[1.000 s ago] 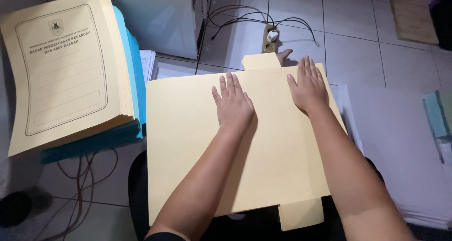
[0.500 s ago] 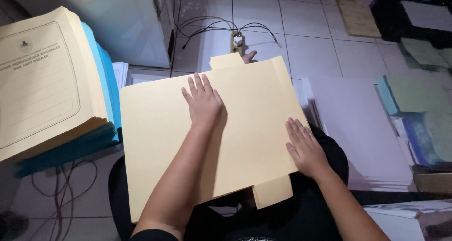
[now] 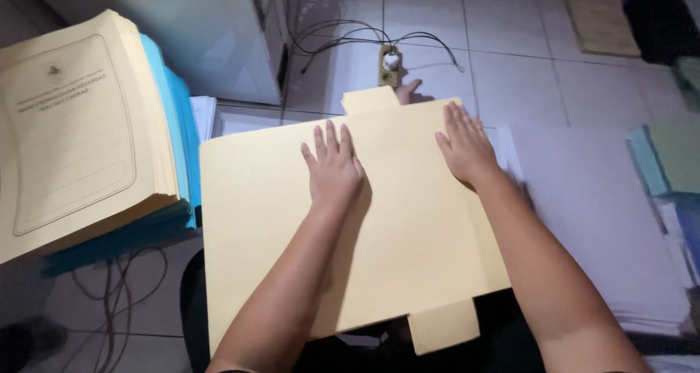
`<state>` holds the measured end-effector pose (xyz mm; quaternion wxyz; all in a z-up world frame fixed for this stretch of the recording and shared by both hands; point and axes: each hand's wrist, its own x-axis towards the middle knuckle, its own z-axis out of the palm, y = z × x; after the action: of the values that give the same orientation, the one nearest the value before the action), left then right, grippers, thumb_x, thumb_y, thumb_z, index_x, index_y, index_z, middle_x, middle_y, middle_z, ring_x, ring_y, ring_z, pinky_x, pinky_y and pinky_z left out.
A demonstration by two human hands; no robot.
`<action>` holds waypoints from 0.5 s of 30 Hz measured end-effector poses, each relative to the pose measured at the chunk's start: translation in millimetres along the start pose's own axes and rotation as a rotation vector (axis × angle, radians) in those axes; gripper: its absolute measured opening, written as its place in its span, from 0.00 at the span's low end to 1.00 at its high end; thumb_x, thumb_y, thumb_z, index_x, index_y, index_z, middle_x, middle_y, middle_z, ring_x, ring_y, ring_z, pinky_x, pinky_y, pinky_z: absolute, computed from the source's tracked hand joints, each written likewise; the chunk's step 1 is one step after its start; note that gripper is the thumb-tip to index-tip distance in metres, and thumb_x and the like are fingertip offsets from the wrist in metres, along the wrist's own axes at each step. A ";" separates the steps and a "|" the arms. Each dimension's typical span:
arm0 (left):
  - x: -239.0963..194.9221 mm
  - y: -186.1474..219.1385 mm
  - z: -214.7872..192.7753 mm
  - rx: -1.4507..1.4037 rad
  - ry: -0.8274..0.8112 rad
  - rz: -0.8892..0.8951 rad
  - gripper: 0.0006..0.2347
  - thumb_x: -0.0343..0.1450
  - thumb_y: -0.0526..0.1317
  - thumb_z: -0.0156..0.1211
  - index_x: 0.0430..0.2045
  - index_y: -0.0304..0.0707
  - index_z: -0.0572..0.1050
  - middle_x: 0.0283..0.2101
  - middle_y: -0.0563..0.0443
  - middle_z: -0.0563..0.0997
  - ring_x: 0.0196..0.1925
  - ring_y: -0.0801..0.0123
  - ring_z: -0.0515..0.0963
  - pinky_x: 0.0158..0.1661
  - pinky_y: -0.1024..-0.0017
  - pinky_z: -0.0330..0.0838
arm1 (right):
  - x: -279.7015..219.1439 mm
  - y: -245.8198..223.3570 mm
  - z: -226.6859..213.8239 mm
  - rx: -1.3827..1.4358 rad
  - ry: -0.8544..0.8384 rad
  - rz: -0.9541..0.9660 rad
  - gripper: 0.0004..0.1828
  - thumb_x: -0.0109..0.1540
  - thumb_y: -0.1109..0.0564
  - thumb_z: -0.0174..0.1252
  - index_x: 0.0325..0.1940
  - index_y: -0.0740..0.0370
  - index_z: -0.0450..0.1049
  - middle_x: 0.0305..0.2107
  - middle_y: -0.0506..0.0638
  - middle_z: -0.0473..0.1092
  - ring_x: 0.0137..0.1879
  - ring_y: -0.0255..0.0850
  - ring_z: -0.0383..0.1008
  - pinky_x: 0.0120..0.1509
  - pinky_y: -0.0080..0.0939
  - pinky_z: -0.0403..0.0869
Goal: The person sits on the floor and repeatedly folds large beige file folders in half by hand. They smooth the creases with their hands and stack the folded files on their lap.
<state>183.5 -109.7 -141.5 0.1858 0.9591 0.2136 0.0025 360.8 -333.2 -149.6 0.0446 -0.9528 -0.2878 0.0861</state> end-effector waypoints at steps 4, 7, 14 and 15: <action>5.9 -1.5 0.4 -0.026 0.002 -0.024 0.27 0.76 0.42 0.31 0.75 0.37 0.49 0.78 0.34 0.46 0.80 0.43 0.41 0.71 0.35 0.32 | 45.3 -77.2 -0.6 -0.099 0.119 -0.019 0.41 0.73 0.33 0.30 0.82 0.63 0.46 0.80 0.56 0.38 0.85 0.50 0.28 0.84 0.57 0.28; 12.5 -6.4 12.9 -0.034 -0.009 -0.019 0.27 0.76 0.39 0.28 0.74 0.31 0.45 0.78 0.33 0.44 0.80 0.43 0.40 0.71 0.36 0.31 | 37.8 -150.4 -11.7 -0.103 0.114 -0.165 0.41 0.72 0.35 0.34 0.82 0.64 0.46 0.79 0.58 0.40 0.84 0.55 0.29 0.84 0.58 0.29; 14.2 -10.3 17.3 -0.023 0.032 -0.009 0.27 0.77 0.40 0.28 0.73 0.27 0.46 0.78 0.32 0.45 0.80 0.45 0.41 0.72 0.39 0.32 | 35.2 -160.5 -11.7 -0.053 0.049 -0.231 0.37 0.71 0.36 0.30 0.83 0.50 0.40 0.80 0.51 0.38 0.84 0.50 0.29 0.85 0.57 0.31; 11.1 -9.5 17.5 -0.035 0.031 -0.014 0.27 0.77 0.39 0.29 0.73 0.27 0.46 0.78 0.32 0.46 0.80 0.45 0.42 0.72 0.39 0.32 | 26.3 -156.6 -17.5 -0.029 0.030 -0.148 0.38 0.72 0.37 0.29 0.84 0.50 0.34 0.80 0.53 0.37 0.84 0.49 0.29 0.84 0.56 0.30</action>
<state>191.2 -103.4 -162.0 0.1992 0.9540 0.2231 0.0196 301.0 -189.1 -115.1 0.0413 -0.9306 -0.3579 0.0639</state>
